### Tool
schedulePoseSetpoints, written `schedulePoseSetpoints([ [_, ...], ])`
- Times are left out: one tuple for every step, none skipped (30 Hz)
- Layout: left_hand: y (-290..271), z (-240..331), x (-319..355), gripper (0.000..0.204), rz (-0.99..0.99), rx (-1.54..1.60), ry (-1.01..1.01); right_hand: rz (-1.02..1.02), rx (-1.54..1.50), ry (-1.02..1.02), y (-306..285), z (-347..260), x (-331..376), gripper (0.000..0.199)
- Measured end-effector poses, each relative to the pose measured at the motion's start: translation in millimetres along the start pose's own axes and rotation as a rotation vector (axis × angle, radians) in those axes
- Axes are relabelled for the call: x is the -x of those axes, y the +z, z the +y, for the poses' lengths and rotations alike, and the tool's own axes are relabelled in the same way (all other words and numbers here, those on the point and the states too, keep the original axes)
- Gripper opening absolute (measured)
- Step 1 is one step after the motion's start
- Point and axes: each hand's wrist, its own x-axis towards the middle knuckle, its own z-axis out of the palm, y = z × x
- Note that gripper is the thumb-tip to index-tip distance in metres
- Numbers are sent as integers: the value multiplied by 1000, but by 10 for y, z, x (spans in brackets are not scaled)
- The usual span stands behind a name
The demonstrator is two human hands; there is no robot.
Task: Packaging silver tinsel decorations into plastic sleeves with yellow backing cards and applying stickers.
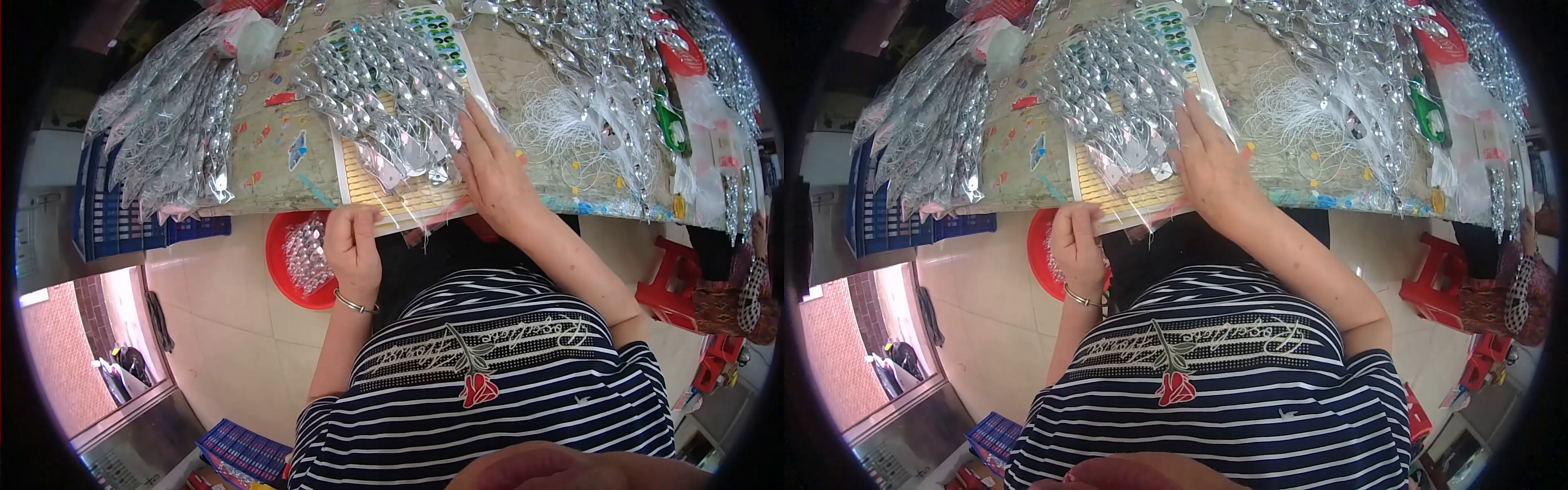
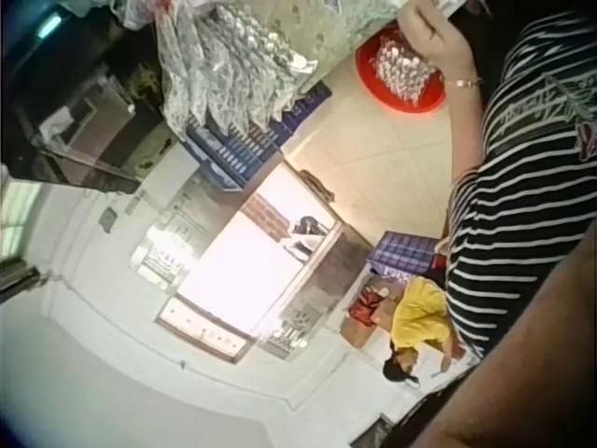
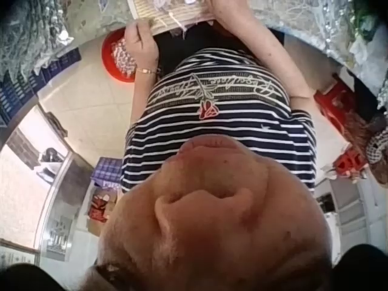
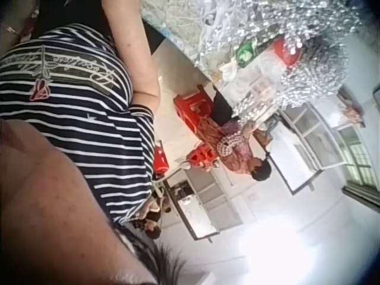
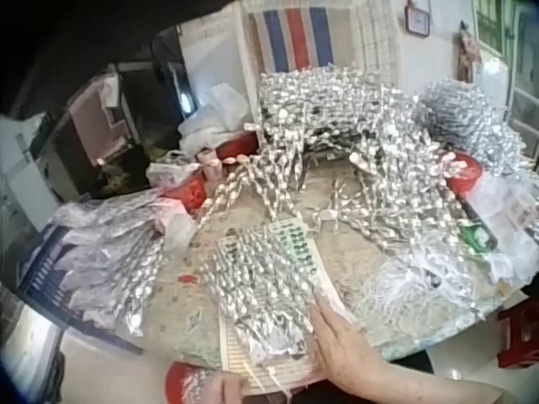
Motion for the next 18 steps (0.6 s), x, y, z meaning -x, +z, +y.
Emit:
schedulePoseSetpoints([
  [43, 35, -58, 12, 3, 2, 2, -4, -35, 14, -10, -29, 24, 49],
  [99, 118, -134, 8, 41, -109, 151, -4, -34, 12, -44, -62, 43, 49],
  [131, 159, -184, 9, 79, -220, 300, 21, -23, -33, -102, -91, 64, 49],
  [112, 121, -201, 24, -1, -276, 297, 44, -13, -80, -151, -113, 92, 49],
  [133, 121, -227, 24, 3, -275, 296, 43, -12, -84, -194, -126, 144, 49],
  [168, 129, -261, 28, -12, -334, 342, 22, 8, -80, -241, -129, 208, 50],
  [196, 139, -285, 33, -29, -392, 388, 1, 28, -76, -285, -120, 264, 52],
  [199, 139, -299, 44, -90, -395, 369, -1, 27, -78, -309, -102, 309, 52],
  [218, 129, -322, 44, -88, -396, 366, -5, 16, -72, -321, -79, 351, 52],
  [258, 120, -346, 46, -108, -413, 394, -9, 7, -63, -326, -60, 387, 53],
  [291, 111, -356, 48, -129, -431, 421, -11, 7, -62, -299, -32, 412, 53],
  [314, 99, -343, 48, -130, -431, 418, -23, 43, -60, -256, 9, 431, 52],
  [337, 79, -326, 49, -145, -439, 404, -33, 80, -56, -230, 40, 437, 51],
  [351, 68, -315, 51, -159, -448, 390, -36, 78, -53, -217, 49, 418, 51],
  [348, 60, -321, 51, -163, -450, 386, -34, 119, -62, -188, 49, 380, 51],
  [337, 42, -330, 51, -170, -436, 392, -32, 160, -70, -154, 53, 343, 50],
  [330, 27, -334, 52, -177, -424, 397, -36, 155, -66, -123, 60, 298, 50],
  [331, 23, -334, 52, -181, -426, 392, 16, 165, -103, -93, 70, 241, 50],
])
